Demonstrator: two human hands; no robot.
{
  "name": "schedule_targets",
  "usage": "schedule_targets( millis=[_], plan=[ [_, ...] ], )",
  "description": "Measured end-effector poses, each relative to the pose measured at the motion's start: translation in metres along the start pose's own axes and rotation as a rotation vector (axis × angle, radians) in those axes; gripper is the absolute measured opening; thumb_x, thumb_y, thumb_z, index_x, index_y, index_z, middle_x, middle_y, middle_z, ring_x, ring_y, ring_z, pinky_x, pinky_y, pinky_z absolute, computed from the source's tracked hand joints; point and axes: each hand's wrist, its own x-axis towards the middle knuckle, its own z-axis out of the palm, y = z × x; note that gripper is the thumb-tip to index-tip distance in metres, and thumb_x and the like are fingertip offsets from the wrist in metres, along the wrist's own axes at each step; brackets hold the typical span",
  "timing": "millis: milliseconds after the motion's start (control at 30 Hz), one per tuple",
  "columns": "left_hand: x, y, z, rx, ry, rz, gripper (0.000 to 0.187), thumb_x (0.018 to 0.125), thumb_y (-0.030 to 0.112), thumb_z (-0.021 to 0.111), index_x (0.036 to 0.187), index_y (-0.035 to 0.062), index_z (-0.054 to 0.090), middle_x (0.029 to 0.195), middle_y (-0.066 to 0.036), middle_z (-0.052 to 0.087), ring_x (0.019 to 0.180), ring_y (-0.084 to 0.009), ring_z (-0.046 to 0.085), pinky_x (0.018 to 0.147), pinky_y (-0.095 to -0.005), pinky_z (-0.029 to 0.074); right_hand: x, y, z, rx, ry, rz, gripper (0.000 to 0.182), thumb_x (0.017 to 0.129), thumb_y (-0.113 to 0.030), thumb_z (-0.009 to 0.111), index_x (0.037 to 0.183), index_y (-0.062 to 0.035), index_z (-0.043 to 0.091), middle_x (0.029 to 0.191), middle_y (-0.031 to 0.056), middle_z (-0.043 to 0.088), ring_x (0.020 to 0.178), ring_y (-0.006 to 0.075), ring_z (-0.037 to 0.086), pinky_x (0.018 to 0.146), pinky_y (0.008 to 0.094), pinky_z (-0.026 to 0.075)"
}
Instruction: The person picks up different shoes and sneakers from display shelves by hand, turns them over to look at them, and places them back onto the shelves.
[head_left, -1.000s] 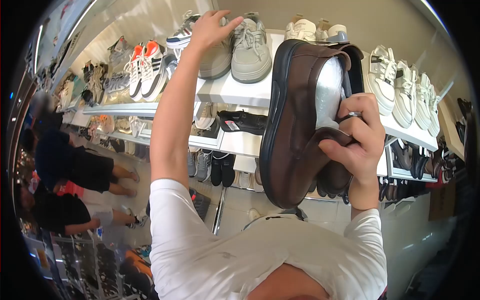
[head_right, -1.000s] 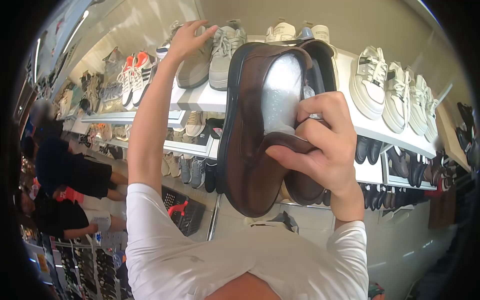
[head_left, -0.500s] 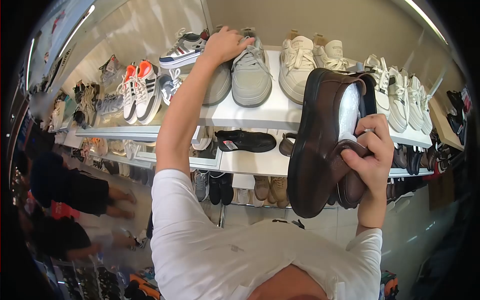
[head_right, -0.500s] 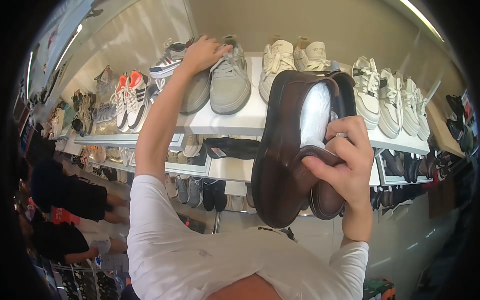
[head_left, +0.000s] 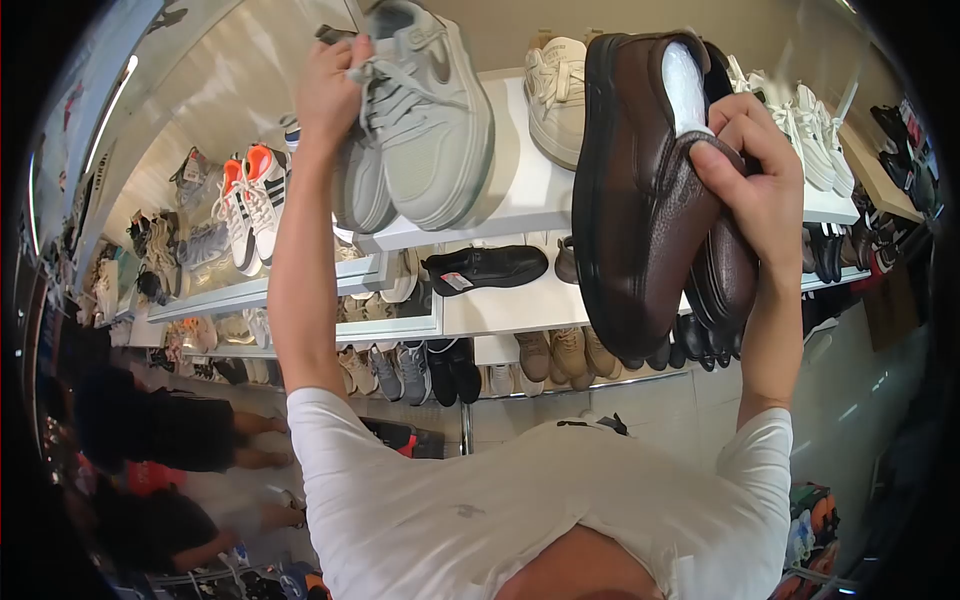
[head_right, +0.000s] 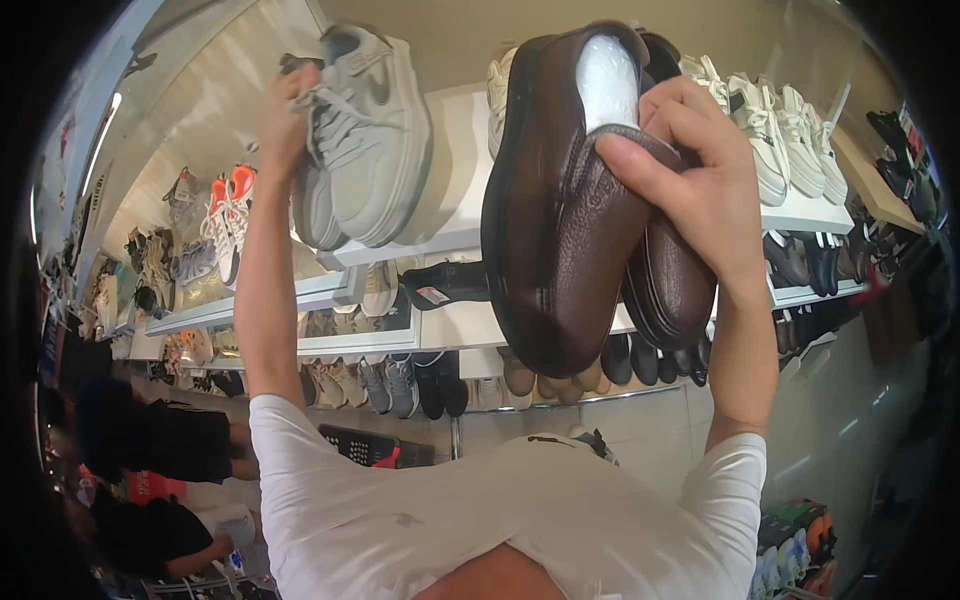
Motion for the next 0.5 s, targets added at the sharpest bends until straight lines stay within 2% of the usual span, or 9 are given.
schedule_targets(
  millis=[100,133,167,200,267,333,367,433,500],
  plan=[
    [-0.018,0.024,-0.073,-0.112,0.131,-0.030,0.038,0.097,0.020,0.054,0.069,-0.0044,0.056,0.069,-0.008,0.054,0.071,-0.0234,0.045,0.060,-0.0363,0.037,0.024,0.000,0.010,-0.052,-0.022,-0.014,0.033,0.078,-0.022,0.078,0.069,0.0008,0.056,0.079,0.0023,0.053,0.075,0.0133,0.052,0.069,0.0260,0.040],
    [-0.026,0.026,-0.093,-0.091,0.196,0.029,0.035,0.096,0.015,0.055,0.067,-0.0048,0.054,0.067,-0.008,0.050,0.066,-0.0221,0.043,0.057,-0.0344,0.035,0.035,0.004,0.017,-0.053,-0.044,-0.084,0.035,0.079,-0.025,0.077,0.071,0.0016,0.056,0.074,0.0016,0.050,0.071,0.0143,0.050,0.067,0.0287,0.039],
    [-0.036,0.029,-0.110,-0.067,0.261,0.084,0.032,0.094,0.010,0.056,0.066,-0.0052,0.051,0.064,-0.008,0.047,0.061,-0.0209,0.041,0.055,-0.0326,0.033,0.046,-0.002,0.021,-0.155,-0.138,-0.010,0.036,0.083,-0.030,0.073,0.073,0.0002,0.056,0.084,0.0061,0.058,0.080,0.0155,0.056,0.076,0.0274,0.042],
    [-0.046,0.039,-0.129,-0.062,0.255,0.084,0.032,0.094,0.010,0.056,0.066,-0.0052,0.051,0.064,-0.008,0.047,0.061,-0.0209,0.041,0.055,-0.0326,0.033,0.060,-0.010,0.034,-0.044,-0.108,0.033,0.044,0.078,-0.039,0.079,0.068,-0.0008,0.059,0.078,0.0095,0.058,0.079,0.0230,0.057,0.071,0.0365,0.045],
    [-0.059,0.053,-0.158,0.043,0.152,0.233,0.027,0.091,0.004,0.056,0.066,-0.0058,0.052,0.060,-0.008,0.043,0.053,-0.0189,0.036,0.050,-0.0309,0.029,0.088,-0.014,0.063,-0.189,-0.096,-0.167,0.051,0.078,-0.041,0.076,0.062,0.0014,0.053,0.075,0.0144,0.055,0.074,0.0287,0.056,0.068,0.0371,0.045],
    [-0.065,0.052,-0.169,0.083,0.137,0.185,0.027,0.091,0.003,0.055,0.066,-0.0058,0.052,0.060,-0.008,0.044,0.052,-0.0183,0.036,0.049,-0.0308,0.029,0.127,-0.008,0.106,-0.289,-0.196,-0.216,0.053,0.074,-0.049,0.072,0.068,0.0032,0.064,0.073,0.0224,0.061,0.070,0.0366,0.060,0.066,0.0444,0.048],
    [-0.062,0.051,-0.177,0.128,0.134,0.153,0.027,0.091,0.003,0.054,0.065,-0.0058,0.053,0.059,-0.008,0.044,0.051,-0.0176,0.036,0.048,-0.0307,0.028,0.146,-0.018,0.121,-0.375,-0.307,-0.156,0.051,0.072,-0.051,0.071,0.076,-0.0001,0.071,0.074,0.0221,0.065,0.069,0.0366,0.064,0.067,0.0454,0.051],
    [-0.069,0.060,-0.199,0.174,0.156,0.159,0.029,0.092,0.002,0.052,0.065,-0.0075,0.050,0.060,-0.008,0.045,0.054,-0.0144,0.038,0.050,-0.0302,0.029,0.170,-0.018,0.160,-0.333,-0.365,-0.188,0.045,0.073,-0.051,0.070,0.085,-0.0075,0.076,0.078,0.0189,0.070,0.075,0.0344,0.068,0.072,0.0417,0.055],
    [-0.078,0.063,-0.224,0.007,0.305,0.117,0.033,0.095,0.002,0.049,0.064,-0.0082,0.047,0.061,-0.006,0.046,0.056,-0.0118,0.039,0.051,-0.0287,0.029,0.185,-0.019,0.193,-0.269,-0.376,-0.166,0.046,0.073,-0.051,0.069,0.086,-0.0078,0.076,0.080,0.0185,0.070,0.075,0.0336,0.068,0.072,0.0417,0.054]
  ],
)
